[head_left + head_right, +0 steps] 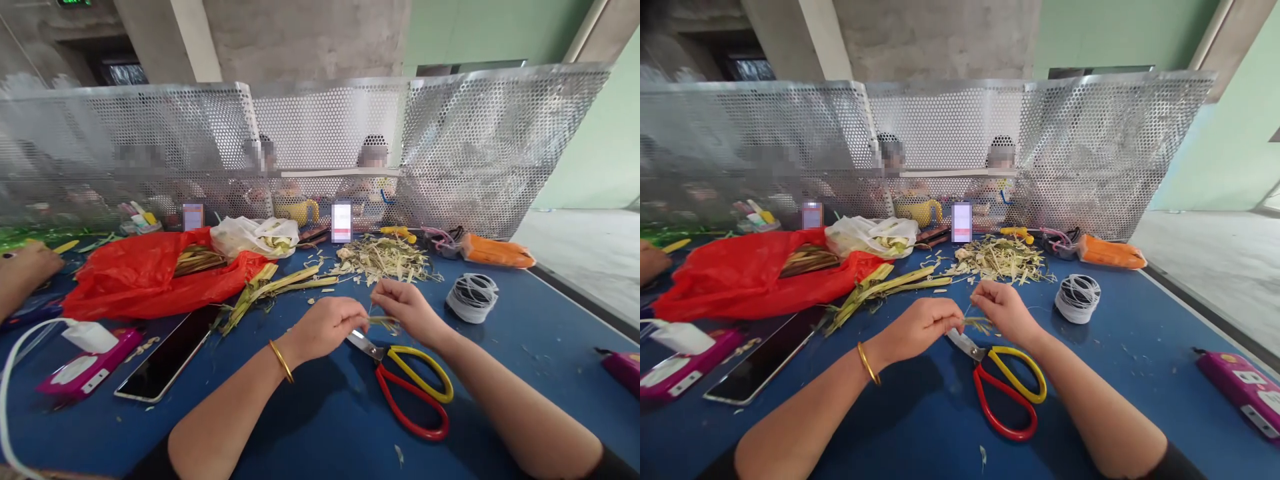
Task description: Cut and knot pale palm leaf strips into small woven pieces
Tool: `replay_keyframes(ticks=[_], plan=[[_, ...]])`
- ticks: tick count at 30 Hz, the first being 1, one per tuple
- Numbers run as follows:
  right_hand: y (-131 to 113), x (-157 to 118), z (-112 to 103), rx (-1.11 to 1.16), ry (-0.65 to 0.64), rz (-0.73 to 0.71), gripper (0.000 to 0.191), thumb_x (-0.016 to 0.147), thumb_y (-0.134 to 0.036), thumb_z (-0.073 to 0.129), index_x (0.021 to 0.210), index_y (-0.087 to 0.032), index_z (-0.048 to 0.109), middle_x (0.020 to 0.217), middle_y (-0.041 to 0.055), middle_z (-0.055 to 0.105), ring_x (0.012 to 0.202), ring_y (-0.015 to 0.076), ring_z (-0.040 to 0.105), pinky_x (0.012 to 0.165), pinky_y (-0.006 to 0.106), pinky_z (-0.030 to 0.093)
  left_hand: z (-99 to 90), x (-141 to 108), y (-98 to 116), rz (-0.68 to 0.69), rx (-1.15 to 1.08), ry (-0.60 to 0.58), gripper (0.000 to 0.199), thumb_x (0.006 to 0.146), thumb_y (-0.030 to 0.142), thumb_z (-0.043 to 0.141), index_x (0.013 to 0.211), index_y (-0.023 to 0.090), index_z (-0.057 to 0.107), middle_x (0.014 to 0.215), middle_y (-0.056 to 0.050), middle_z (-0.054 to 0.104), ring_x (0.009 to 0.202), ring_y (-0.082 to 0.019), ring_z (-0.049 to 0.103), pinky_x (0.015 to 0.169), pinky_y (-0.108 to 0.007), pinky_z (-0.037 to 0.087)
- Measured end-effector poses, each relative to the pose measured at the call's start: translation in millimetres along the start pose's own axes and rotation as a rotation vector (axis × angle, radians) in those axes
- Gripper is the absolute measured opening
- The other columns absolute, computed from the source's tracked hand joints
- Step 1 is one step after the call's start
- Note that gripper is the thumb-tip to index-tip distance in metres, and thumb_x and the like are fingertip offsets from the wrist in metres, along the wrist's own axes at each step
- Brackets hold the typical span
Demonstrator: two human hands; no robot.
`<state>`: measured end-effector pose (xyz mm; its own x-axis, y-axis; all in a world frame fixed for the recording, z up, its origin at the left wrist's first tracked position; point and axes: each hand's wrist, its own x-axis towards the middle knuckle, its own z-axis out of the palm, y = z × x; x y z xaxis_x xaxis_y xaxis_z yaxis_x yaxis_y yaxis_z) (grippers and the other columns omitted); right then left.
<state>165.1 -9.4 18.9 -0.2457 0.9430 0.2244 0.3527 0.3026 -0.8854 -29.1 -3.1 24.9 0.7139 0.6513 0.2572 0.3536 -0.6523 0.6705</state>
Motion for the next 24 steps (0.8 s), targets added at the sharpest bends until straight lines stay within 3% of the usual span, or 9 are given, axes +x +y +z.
replay_keyframes(ticks=[3, 6, 8, 12, 15, 16, 19, 21, 24], plan=[[11.1, 4.0, 7.2, 0.213, -0.070, 0.154, 0.023, 0.076, -0.040, 0.055, 0.067, -0.020, 0.049, 0.050, -0.0077, 0.037, 0.041, 0.0085, 0.033, 0.043, 0.023, 0.035, -2.3, 1.9, -1.9, -0.100, -0.081, 0.141, 0.027, 0.091, 0.031, 0.043, 0.079, 0.019, 0.065, 0.073, 0.000, 0.062, 0.067, -0.013, 0.053, 0.063, -0.021, 0.036], [13.1, -0.3, 20.8, 0.161, -0.096, 0.149, 0.021, 0.077, -0.039, 0.053, 0.067, -0.020, 0.050, 0.049, -0.0077, 0.035, 0.041, 0.0090, 0.032, 0.043, 0.023, 0.034, -0.4, 3.3, -7.7, -0.180, -0.096, 0.245, 0.027, 0.090, 0.031, 0.043, 0.079, 0.019, 0.065, 0.067, 0.001, 0.058, 0.063, -0.013, 0.051, 0.059, -0.021, 0.035], [8.6, -7.5, 29.1, 0.035, -0.055, 0.057, 0.023, 0.082, -0.034, 0.051, 0.064, -0.020, 0.048, 0.053, -0.0053, 0.038, 0.048, 0.0101, 0.037, 0.047, 0.023, 0.033, 1.1, 3.7, -11.0, -0.204, -0.062, 0.310, 0.026, 0.090, 0.028, 0.042, 0.078, 0.019, 0.064, 0.067, 0.001, 0.058, 0.064, -0.014, 0.052, 0.061, -0.022, 0.035], [-5.7, -22.8, 37.6, -0.353, 0.070, -0.343, 0.021, 0.092, -0.024, 0.042, 0.073, -0.020, 0.053, 0.080, 0.0025, 0.050, 0.069, 0.0132, 0.047, 0.063, 0.025, 0.038, 2.5, 2.4, -13.3, -0.176, 0.035, 0.366, 0.026, 0.090, 0.024, 0.040, 0.077, 0.019, 0.063, 0.075, -0.001, 0.064, 0.072, -0.015, 0.056, 0.066, -0.023, 0.036], [-11.5, -25.9, 38.4, -0.280, 0.006, -0.481, 0.019, 0.094, -0.023, 0.040, 0.082, -0.021, 0.054, 0.107, 0.0081, 0.052, 0.087, 0.0159, 0.052, 0.076, 0.028, 0.042, 3.8, 1.0, -12.8, -0.157, 0.113, 0.338, 0.023, 0.089, 0.023, 0.042, 0.076, 0.019, 0.060, 0.077, -0.003, 0.064, 0.073, -0.016, 0.056, 0.064, -0.024, 0.036], [-11.6, -25.4, 38.2, -0.208, -0.030, -0.481, 0.019, 0.095, -0.024, 0.040, 0.082, -0.022, 0.052, 0.106, 0.0079, 0.052, 0.089, 0.0161, 0.052, 0.077, 0.028, 0.042, 4.4, 0.7, -12.6, -0.162, 0.141, 0.325, 0.022, 0.088, 0.022, 0.042, 0.075, 0.018, 0.059, 0.076, -0.003, 0.064, 0.071, -0.016, 0.056, 0.063, -0.024, 0.036], [-8.8, -23.2, 38.3, -0.081, -0.065, -0.421, 0.022, 0.097, -0.025, 0.039, 0.076, -0.022, 0.045, 0.080, 0.0019, 0.050, 0.075, 0.0139, 0.049, 0.069, 0.026, 0.042, 5.8, 1.3, -12.0, -0.171, 0.195, 0.321, 0.025, 0.090, 0.021, 0.038, 0.076, 0.018, 0.059, 0.077, -0.003, 0.064, 0.073, -0.016, 0.057, 0.065, -0.024, 0.036], [-7.2, -23.3, 39.2, -0.135, -0.043, -0.412, 0.024, 0.097, -0.024, 0.037, 0.073, -0.021, 0.041, 0.071, -0.0009, 0.044, 0.066, 0.0126, 0.042, 0.062, 0.025, 0.038, 6.3, 2.1, -11.7, -0.164, 0.202, 0.334, 0.028, 0.092, 0.022, 0.035, 0.080, 0.019, 0.060, 0.083, -0.003, 0.065, 0.078, -0.016, 0.059, 0.069, -0.025, 0.038], [-8.2, -25.8, 41.8, -0.315, -0.055, -0.520, 0.022, 0.094, -0.017, 0.035, 0.073, -0.021, 0.040, 0.071, 0.0000, 0.044, 0.065, 0.0137, 0.038, 0.059, 0.026, 0.034, 7.3, 2.7, -12.0, -0.168, 0.227, 0.335, 0.029, 0.092, 0.022, 0.034, 0.080, 0.019, 0.060, 0.084, -0.002, 0.065, 0.079, -0.015, 0.059, 0.070, -0.025, 0.039]])
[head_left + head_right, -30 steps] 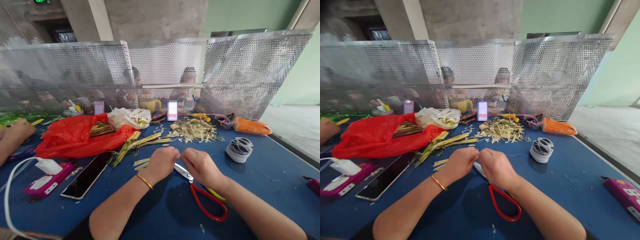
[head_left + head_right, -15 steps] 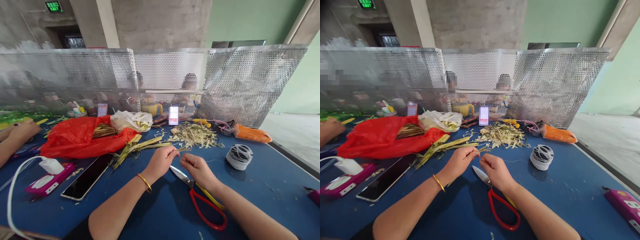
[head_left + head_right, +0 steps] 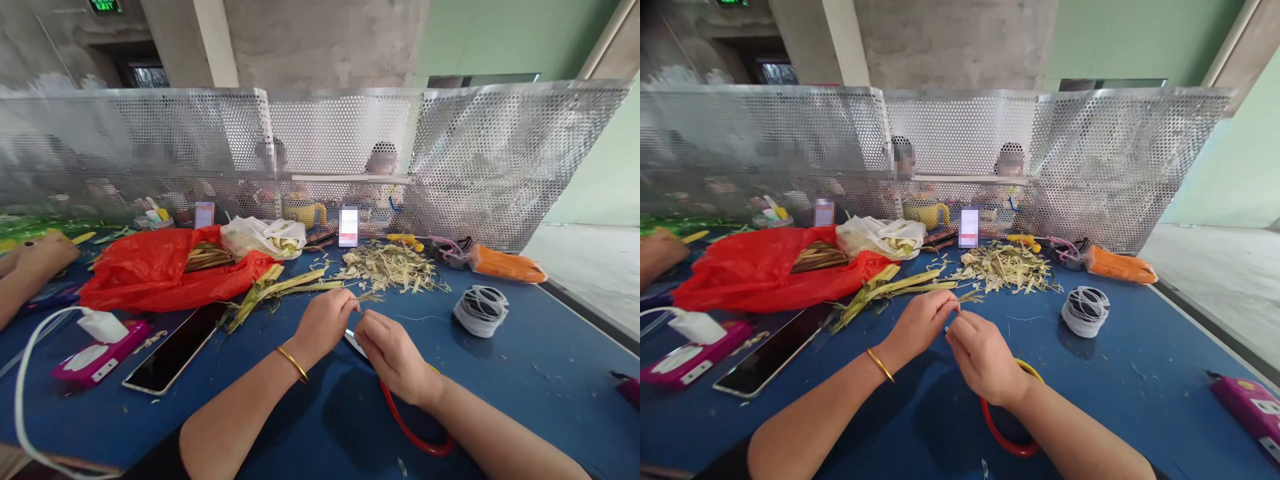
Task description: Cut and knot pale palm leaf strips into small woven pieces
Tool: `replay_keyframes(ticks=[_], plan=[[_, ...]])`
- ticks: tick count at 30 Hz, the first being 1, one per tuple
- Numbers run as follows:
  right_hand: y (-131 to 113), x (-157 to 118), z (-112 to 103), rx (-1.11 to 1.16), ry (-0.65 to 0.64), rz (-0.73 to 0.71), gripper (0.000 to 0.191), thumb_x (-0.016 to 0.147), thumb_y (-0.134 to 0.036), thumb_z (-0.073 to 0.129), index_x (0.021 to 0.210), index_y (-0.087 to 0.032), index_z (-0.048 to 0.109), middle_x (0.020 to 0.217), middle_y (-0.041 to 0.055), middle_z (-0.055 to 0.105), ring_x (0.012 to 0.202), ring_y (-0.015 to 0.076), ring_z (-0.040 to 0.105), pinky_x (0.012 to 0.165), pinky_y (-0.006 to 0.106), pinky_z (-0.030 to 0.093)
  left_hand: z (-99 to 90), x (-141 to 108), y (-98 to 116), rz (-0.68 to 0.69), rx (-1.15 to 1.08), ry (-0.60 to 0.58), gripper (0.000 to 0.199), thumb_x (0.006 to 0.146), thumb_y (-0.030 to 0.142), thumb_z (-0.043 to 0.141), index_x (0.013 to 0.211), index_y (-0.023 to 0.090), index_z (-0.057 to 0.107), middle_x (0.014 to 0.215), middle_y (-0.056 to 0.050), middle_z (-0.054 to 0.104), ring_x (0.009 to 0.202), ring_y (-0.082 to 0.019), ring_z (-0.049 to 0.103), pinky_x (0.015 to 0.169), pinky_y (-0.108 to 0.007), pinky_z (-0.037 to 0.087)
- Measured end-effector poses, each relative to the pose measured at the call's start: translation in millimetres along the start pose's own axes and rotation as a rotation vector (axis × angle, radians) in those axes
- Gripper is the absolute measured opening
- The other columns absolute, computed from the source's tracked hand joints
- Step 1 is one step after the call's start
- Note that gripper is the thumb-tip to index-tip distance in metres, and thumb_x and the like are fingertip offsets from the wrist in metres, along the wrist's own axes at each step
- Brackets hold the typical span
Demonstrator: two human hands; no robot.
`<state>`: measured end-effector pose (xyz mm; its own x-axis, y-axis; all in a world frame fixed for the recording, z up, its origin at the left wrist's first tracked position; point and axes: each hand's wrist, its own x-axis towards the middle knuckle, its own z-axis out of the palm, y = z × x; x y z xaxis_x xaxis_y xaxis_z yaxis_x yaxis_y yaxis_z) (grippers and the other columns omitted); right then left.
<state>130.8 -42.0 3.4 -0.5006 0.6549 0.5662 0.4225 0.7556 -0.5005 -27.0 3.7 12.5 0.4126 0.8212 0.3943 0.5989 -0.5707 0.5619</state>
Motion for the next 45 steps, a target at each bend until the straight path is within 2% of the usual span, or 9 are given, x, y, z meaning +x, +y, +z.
replay_keyframes(ticks=[8, 14, 19, 24, 29, 32, 35, 40, 45], plan=[[-13.3, 2.6, -6.5, -0.114, -0.056, -0.128, 0.017, 0.089, -0.012, 0.034, 0.076, -0.021, 0.042, 0.071, 0.0019, 0.045, 0.064, 0.0160, 0.038, 0.058, 0.028, 0.031, 2.7, -1.4, -3.1, 0.080, 0.308, -0.053, 0.025, 0.093, 0.019, 0.034, 0.080, 0.020, 0.056, 0.081, -0.001, 0.062, 0.077, -0.016, 0.058, 0.068, -0.026, 0.039], [-11.2, 8.8, -33.8, 0.322, 0.060, 0.262, 0.026, 0.093, -0.026, 0.042, 0.068, -0.020, 0.043, 0.065, -0.0016, 0.043, 0.060, 0.0124, 0.037, 0.056, 0.025, 0.034, -6.5, -4.6, 4.3, 0.324, 0.528, -0.225, 0.020, 0.089, 0.011, 0.038, 0.083, 0.018, 0.056, 0.081, -0.003, 0.060, 0.074, -0.017, 0.057, 0.063, -0.027, 0.039], [13.7, 16.1, -45.4, 0.997, 0.225, 0.544, 0.024, 0.082, -0.028, 0.057, 0.063, -0.019, 0.046, 0.058, -0.0051, 0.035, 0.050, 0.0092, 0.037, 0.049, 0.023, 0.032, -9.6, -5.6, 10.9, 0.430, 0.109, -0.279, 0.024, 0.095, 0.021, 0.038, 0.085, 0.019, 0.060, 0.083, -0.002, 0.062, 0.079, -0.013, 0.058, 0.071, -0.022, 0.041], [25.7, 16.0, -21.8, 1.247, 0.332, 0.706, 0.022, 0.077, -0.031, 0.061, 0.064, -0.019, 0.049, 0.058, -0.0050, 0.038, 0.052, 0.0103, 0.042, 0.053, 0.024, 0.039, -6.9, -4.1, 11.6, 0.201, -0.160, -0.027, 0.026, 0.096, 0.026, 0.037, 0.083, 0.018, 0.059, 0.079, 0.000, 0.062, 0.075, -0.011, 0.057, 0.069, -0.020, 0.040], [7.5, 5.7, 7.3, 0.778, 0.248, 0.511, 0.025, 0.087, -0.032, 0.049, 0.066, -0.020, 0.048, 0.062, -0.0015, 0.047, 0.061, 0.0134, 0.047, 0.062, 0.027, 0.038, -1.4, -3.0, 3.9, 0.005, 0.067, 0.128, 0.025, 0.094, 0.020, 0.036, 0.080, 0.018, 0.057, 0.081, -0.002, 0.063, 0.077, -0.014, 0.058, 0.071, -0.024, 0.040], [-6.2, 1.3, 6.4, 0.287, 0.067, 0.263, 0.023, 0.089, -0.027, 0.047, 0.067, -0.020, 0.048, 0.066, -0.0003, 0.048, 0.062, 0.0133, 0.040, 0.061, 0.027, 0.032, 0.7, -4.4, 1.6, 0.053, 0.301, -0.017, 0.026, 0.093, 0.021, 0.036, 0.077, 0.018, 0.056, 0.080, -0.003, 0.062, 0.075, -0.016, 0.058, 0.067, -0.025, 0.040], [-7.4, 3.3, -9.3, 0.189, -0.024, 0.211, 0.023, 0.087, -0.025, 0.049, 0.065, -0.020, 0.047, 0.065, -0.0010, 0.046, 0.060, 0.0125, 0.037, 0.057, 0.027, 0.030, 0.2, -5.7, 2.6, 0.179, 0.404, -0.219, 0.022, 0.090, 0.018, 0.041, 0.077, 0.018, 0.058, 0.078, -0.004, 0.061, 0.073, -0.017, 0.058, 0.063, -0.025, 0.040], [17.0, 11.7, -35.5, 0.847, 0.050, 0.598, 0.023, 0.080, -0.032, 0.058, 0.063, -0.019, 0.049, 0.052, -0.0057, 0.040, 0.044, 0.0084, 0.037, 0.043, 0.022, 0.028, -9.2, -3.9, 10.2, 0.365, -0.049, -0.396, 0.022, 0.090, 0.019, 0.044, 0.080, 0.018, 0.064, 0.081, -0.001, 0.066, 0.076, -0.012, 0.060, 0.069, -0.020, 0.041], [26.8, 11.8, -20.0, 1.232, 0.122, 0.791, 0.019, 0.073, -0.031, 0.067, 0.068, -0.017, 0.056, 0.059, -0.0023, 0.053, 0.051, 0.0098, 0.052, 0.048, 0.021, 0.039, -11.3, -1.3, 12.2, 0.099, -0.260, -0.118, 0.027, 0.091, 0.023, 0.042, 0.078, 0.016, 0.064, 0.070, 0.001, 0.063, 0.063, -0.010, 0.054, 0.060, -0.019, 0.039]])
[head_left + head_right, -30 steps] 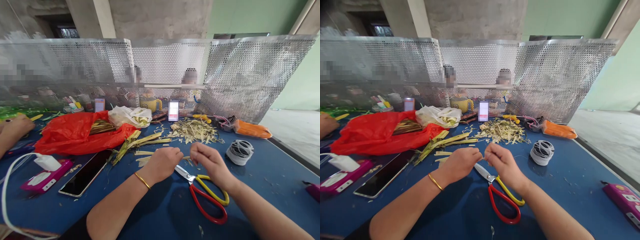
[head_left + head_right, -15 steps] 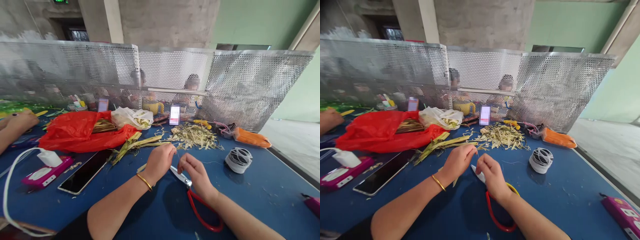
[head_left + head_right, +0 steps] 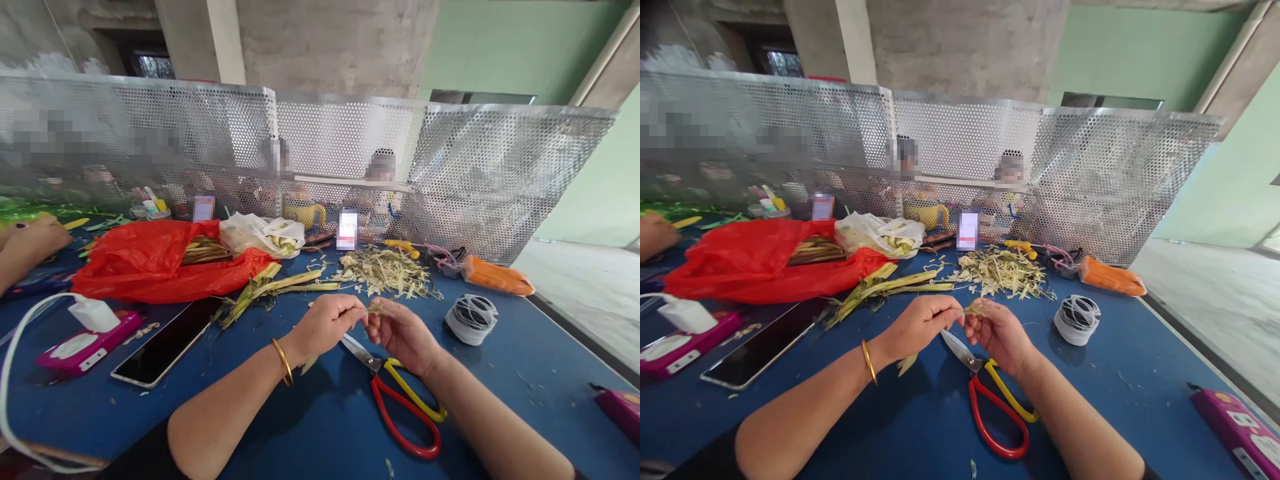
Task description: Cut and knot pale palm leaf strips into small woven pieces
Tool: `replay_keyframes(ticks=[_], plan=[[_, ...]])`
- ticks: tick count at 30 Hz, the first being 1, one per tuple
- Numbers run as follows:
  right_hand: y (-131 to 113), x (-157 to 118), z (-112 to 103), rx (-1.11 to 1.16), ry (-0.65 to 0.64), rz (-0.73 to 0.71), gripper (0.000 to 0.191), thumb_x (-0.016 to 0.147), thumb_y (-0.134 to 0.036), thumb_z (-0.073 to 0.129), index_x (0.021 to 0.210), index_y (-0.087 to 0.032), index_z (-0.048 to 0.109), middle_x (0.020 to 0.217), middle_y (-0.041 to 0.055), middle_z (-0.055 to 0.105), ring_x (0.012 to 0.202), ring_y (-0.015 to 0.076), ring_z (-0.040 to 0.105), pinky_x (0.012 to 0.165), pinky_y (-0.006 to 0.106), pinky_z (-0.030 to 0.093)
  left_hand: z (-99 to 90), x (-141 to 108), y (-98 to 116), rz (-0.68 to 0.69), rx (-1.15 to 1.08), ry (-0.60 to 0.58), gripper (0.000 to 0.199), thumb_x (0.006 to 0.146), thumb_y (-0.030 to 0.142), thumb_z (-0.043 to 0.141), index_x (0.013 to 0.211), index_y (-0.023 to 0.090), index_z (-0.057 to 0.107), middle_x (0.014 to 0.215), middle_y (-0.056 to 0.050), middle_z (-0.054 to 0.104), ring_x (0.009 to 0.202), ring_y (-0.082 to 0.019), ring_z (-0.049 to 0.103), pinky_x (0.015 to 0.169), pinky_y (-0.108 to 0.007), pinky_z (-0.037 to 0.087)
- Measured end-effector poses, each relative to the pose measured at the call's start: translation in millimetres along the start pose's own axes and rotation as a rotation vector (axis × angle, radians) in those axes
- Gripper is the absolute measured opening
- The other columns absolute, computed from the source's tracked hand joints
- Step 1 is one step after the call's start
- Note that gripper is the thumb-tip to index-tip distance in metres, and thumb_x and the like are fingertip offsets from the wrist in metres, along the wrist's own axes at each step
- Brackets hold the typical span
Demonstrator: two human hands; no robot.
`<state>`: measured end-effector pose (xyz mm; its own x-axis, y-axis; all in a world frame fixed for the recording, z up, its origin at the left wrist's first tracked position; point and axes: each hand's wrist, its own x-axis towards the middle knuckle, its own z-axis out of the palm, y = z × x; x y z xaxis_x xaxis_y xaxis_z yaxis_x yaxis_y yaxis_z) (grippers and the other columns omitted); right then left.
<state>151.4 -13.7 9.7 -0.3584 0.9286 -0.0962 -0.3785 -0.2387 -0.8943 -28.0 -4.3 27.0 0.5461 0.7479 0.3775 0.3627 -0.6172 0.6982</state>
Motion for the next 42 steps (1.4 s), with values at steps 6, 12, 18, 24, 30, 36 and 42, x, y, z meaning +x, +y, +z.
replay_keyframes(ticks=[6, 12, 18, 24, 30, 36, 42], plan=[[25.4, -5.8, 19.8, -0.361, 0.101, -0.300, 0.024, 0.085, -0.037, 0.057, 0.070, -0.018, 0.057, 0.069, 0.0016, 0.060, 0.070, 0.0149, 0.057, 0.067, 0.026, 0.043, 7.4, 0.2, -13.7, -0.125, 0.325, 0.195, 0.027, 0.090, 0.017, 0.038, 0.074, 0.018, 0.059, 0.077, -0.002, 0.066, 0.073, -0.014, 0.060, 0.066, -0.023, 0.040], [12.3, -20.4, 24.5, -1.064, -0.053, -0.570, 0.024, 0.089, -0.026, 0.050, 0.065, -0.020, 0.049, 0.067, -0.0011, 0.050, 0.062, 0.0123, 0.043, 0.060, 0.026, 0.033, 8.1, -4.1, -13.3, 0.040, 0.702, -0.141, 0.019, 0.086, 0.014, 0.042, 0.078, 0.017, 0.059, 0.078, -0.005, 0.063, 0.071, -0.019, 0.061, 0.062, -0.026, 0.042], [-8.9, -9.5, 3.6, -0.386, -0.089, -0.137, 0.023, 0.081, -0.032, 0.058, 0.065, -0.018, 0.052, 0.055, -0.0031, 0.050, 0.048, 0.0100, 0.046, 0.047, 0.023, 0.033, -2.9, -2.8, -3.5, 0.226, 0.265, -0.342, 0.024, 0.090, 0.019, 0.044, 0.078, 0.018, 0.065, 0.080, -0.002, 0.066, 0.074, -0.013, 0.060, 0.069, -0.020, 0.042], [2.7, -1.1, 4.1, 0.216, -0.036, 0.000, 0.017, 0.076, -0.026, 0.065, 0.067, -0.017, 0.055, 0.060, -0.0022, 0.054, 0.052, 0.0084, 0.052, 0.049, 0.019, 0.041, -4.6, -1.4, 0.5, 0.010, -0.148, -0.109, 0.029, 0.091, 0.030, 0.044, 0.078, 0.016, 0.065, 0.069, 0.001, 0.060, 0.063, -0.010, 0.051, 0.059, -0.019, 0.039], [17.5, -3.8, 19.4, 0.191, 0.059, -0.171, 0.018, 0.078, -0.031, 0.066, 0.070, -0.018, 0.057, 0.073, -0.0002, 0.059, 0.072, 0.0127, 0.060, 0.065, 0.023, 0.047, 4.5, 1.4, -8.4, -0.167, -0.003, 0.185, 0.029, 0.089, 0.028, 0.042, 0.071, 0.017, 0.062, 0.062, 0.002, 0.058, 0.059, -0.012, 0.052, 0.057, -0.021, 0.038], [26.9, -9.8, 24.7, -0.460, 0.163, -0.501, 0.025, 0.088, -0.037, 0.055, 0.071, -0.019, 0.058, 0.072, 0.0014, 0.059, 0.073, 0.0154, 0.054, 0.072, 0.028, 0.043, 8.6, 1.7, -14.3, -0.141, 0.116, 0.215, 0.024, 0.088, 0.018, 0.043, 0.074, 0.019, 0.063, 0.074, 0.000, 0.068, 0.071, -0.014, 0.061, 0.065, -0.023, 0.040], [31.0, -13.1, 20.2, -0.781, 0.133, -0.637, 0.023, 0.094, -0.032, 0.044, 0.076, -0.021, 0.052, 0.075, 0.0009, 0.054, 0.073, 0.0147, 0.049, 0.069, 0.027, 0.039, 10.0, -1.8, -10.8, -0.092, 0.331, 0.161, 0.026, 0.092, 0.020, 0.039, 0.078, 0.019, 0.060, 0.080, -0.003, 0.066, 0.077, -0.015, 0.062, 0.069, -0.024, 0.042]])
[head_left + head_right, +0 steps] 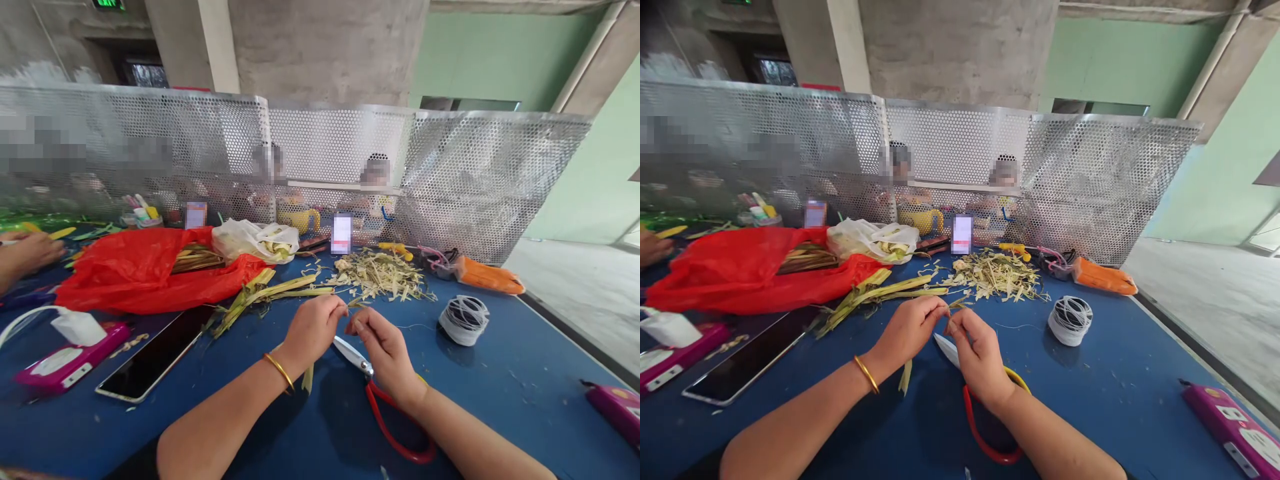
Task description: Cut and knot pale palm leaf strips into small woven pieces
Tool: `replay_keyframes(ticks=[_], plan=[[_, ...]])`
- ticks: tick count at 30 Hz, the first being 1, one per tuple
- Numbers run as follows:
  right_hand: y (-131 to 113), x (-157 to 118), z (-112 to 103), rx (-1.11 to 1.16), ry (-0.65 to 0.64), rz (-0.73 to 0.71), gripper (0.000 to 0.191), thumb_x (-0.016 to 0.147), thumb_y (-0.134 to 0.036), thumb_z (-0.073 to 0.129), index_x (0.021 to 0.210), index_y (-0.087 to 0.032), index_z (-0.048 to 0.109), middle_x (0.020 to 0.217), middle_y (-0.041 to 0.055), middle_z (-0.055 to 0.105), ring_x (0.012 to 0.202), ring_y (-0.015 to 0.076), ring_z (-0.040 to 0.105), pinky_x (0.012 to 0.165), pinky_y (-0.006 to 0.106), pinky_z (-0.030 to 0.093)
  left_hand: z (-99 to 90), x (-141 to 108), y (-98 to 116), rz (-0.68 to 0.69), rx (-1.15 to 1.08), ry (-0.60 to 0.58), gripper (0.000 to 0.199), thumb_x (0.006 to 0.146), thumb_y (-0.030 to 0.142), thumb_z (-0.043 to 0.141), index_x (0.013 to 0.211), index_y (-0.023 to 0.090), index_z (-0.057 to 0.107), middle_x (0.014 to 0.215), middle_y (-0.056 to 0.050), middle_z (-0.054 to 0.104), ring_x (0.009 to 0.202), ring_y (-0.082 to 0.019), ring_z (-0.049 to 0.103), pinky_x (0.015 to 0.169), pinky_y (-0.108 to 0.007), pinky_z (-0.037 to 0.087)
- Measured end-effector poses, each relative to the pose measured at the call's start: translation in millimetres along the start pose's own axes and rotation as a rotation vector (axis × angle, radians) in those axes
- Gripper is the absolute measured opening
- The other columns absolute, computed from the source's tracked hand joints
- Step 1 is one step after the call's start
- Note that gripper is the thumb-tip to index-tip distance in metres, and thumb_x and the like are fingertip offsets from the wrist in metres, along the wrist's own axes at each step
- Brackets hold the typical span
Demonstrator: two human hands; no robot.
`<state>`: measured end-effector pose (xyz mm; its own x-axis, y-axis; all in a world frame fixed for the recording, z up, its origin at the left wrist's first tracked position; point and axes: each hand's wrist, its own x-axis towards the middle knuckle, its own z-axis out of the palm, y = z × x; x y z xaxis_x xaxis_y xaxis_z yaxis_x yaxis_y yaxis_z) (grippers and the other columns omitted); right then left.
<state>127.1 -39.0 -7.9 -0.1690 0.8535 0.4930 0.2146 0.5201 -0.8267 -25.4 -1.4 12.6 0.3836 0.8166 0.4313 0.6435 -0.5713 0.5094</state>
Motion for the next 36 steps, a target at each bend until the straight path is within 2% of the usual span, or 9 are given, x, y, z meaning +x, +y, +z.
replay_keyframes(ticks=[3, 6, 13, 18, 21, 23, 27, 31, 36], plan=[[-3.8, 0.3, -0.6, -0.137, -0.096, -0.080, 0.024, 0.095, -0.029, 0.041, 0.073, -0.021, 0.048, 0.072, 0.0002, 0.049, 0.068, 0.0141, 0.044, 0.065, 0.027, 0.037, 1.7, -3.8, 4.7, 0.023, 0.261, -0.082, 0.022, 0.091, 0.018, 0.039, 0.078, 0.019, 0.057, 0.081, -0.004, 0.063, 0.078, -0.017, 0.061, 0.069, -0.025, 0.043], [-7.7, 3.2, -4.5, -0.208, -0.142, -0.088, 0.026, 0.096, -0.030, 0.038, 0.072, -0.021, 0.045, 0.070, -0.0001, 0.047, 0.065, 0.0139, 0.042, 0.062, 0.026, 0.036, 2.7, -6.4, 9.9, 0.062, 0.442, -0.186, 0.017, 0.087, 0.011, 0.041, 0.080, 0.019, 0.055, 0.083, -0.004, 0.062, 0.077, -0.018, 0.060, 0.067, -0.027, 0.045], [-8.2, 7.9, -9.3, -0.104, -0.111, 0.034, 0.029, 0.094, -0.033, 0.042, 0.068, -0.020, 0.046, 0.067, -0.0014, 0.048, 0.065, 0.0126, 0.043, 0.062, 0.025, 0.037, -4.3, -7.2, 16.0, 0.200, 0.527, -0.258, 0.019, 0.083, 0.005, 0.041, 0.084, 0.017, 0.057, 0.081, -0.007, 0.061, 0.079, -0.020, 0.061, 0.069, -0.029, 0.048], [-8.4, 15.2, -14.8, 0.180, -0.059, 0.210, 0.029, 0.086, -0.035, 0.054, 0.063, -0.019, 0.051, 0.059, -0.0025, 0.051, 0.058, 0.0117, 0.047, 0.057, 0.025, 0.038, -6.6, -7.0, 10.7, 0.309, 0.446, -0.317, 0.020, 0.083, 0.007, 0.043, 0.088, 0.017, 0.060, 0.082, -0.006, 0.063, 0.073, -0.019, 0.061, 0.064, -0.027, 0.046], [-9.0, 21.5, -26.3, 0.450, -0.135, 0.429, 0.023, 0.079, -0.028, 0.063, 0.061, -0.016, 0.056, 0.054, -0.0023, 0.054, 0.049, 0.0090, 0.046, 0.050, 0.022, 0.034, -6.6, -5.4, 7.9, 0.387, 0.249, -0.372, 0.021, 0.086, 0.011, 0.044, 0.083, 0.018, 0.063, 0.082, -0.004, 0.065, 0.074, -0.017, 0.061, 0.064, -0.024, 0.043], [-7.9, 24.8, -33.7, 0.680, -0.177, 0.565, 0.017, 0.074, -0.021, 0.067, 0.061, -0.014, 0.058, 0.054, -0.0018, 0.056, 0.046, 0.0075, 0.046, 0.046, 0.020, 0.033, -8.6, -3.8, 8.4, 0.385, 0.041, -0.397, 0.023, 0.088, 0.014, 0.044, 0.078, 0.018, 0.064, 0.081, -0.002, 0.066, 0.075, -0.014, 0.060, 0.067, -0.022, 0.042], [-0.7, 27.2, -37.1, 0.923, -0.170, 0.678, 0.016, 0.073, -0.024, 0.066, 0.064, -0.015, 0.056, 0.057, -0.0029, 0.055, 0.047, 0.0070, 0.048, 0.049, 0.020, 0.039, -16.2, -0.8, 12.8, 0.190, -0.286, -0.350, 0.026, 0.090, 0.023, 0.044, 0.074, 0.017, 0.064, 0.070, 0.001, 0.061, 0.066, -0.010, 0.054, 0.062, -0.019, 0.038], [8.6, 24.4, -25.8, 1.043, -0.083, 0.713, 0.011, 0.077, -0.023, 0.062, 0.070, -0.016, 0.057, 0.063, -0.0008, 0.061, 0.058, 0.0094, 0.058, 0.061, 0.021, 0.045, -16.3, 0.4, 13.2, -0.033, -0.478, -0.268, 0.029, 0.088, 0.033, 0.046, 0.070, 0.016, 0.060, 0.064, 0.002, 0.053, 0.060, -0.009, 0.045, 0.056, -0.019, 0.034], [9.7, 17.8, -11.3, 1.130, 0.051, 0.669, 0.014, 0.081, -0.026, 0.062, 0.073, -0.016, 0.059, 0.073, 0.0005, 0.066, 0.072, 0.0102, 0.063, 0.070, 0.021, 0.047, -5.5, 1.2, 10.0, -0.453, -0.802, -0.214, 0.032, 0.080, 0.046, 0.052, 0.072, 0.016, 0.055, 0.057, 0.006, 0.038, 0.045, -0.006, 0.026, 0.042, -0.018, 0.019]])
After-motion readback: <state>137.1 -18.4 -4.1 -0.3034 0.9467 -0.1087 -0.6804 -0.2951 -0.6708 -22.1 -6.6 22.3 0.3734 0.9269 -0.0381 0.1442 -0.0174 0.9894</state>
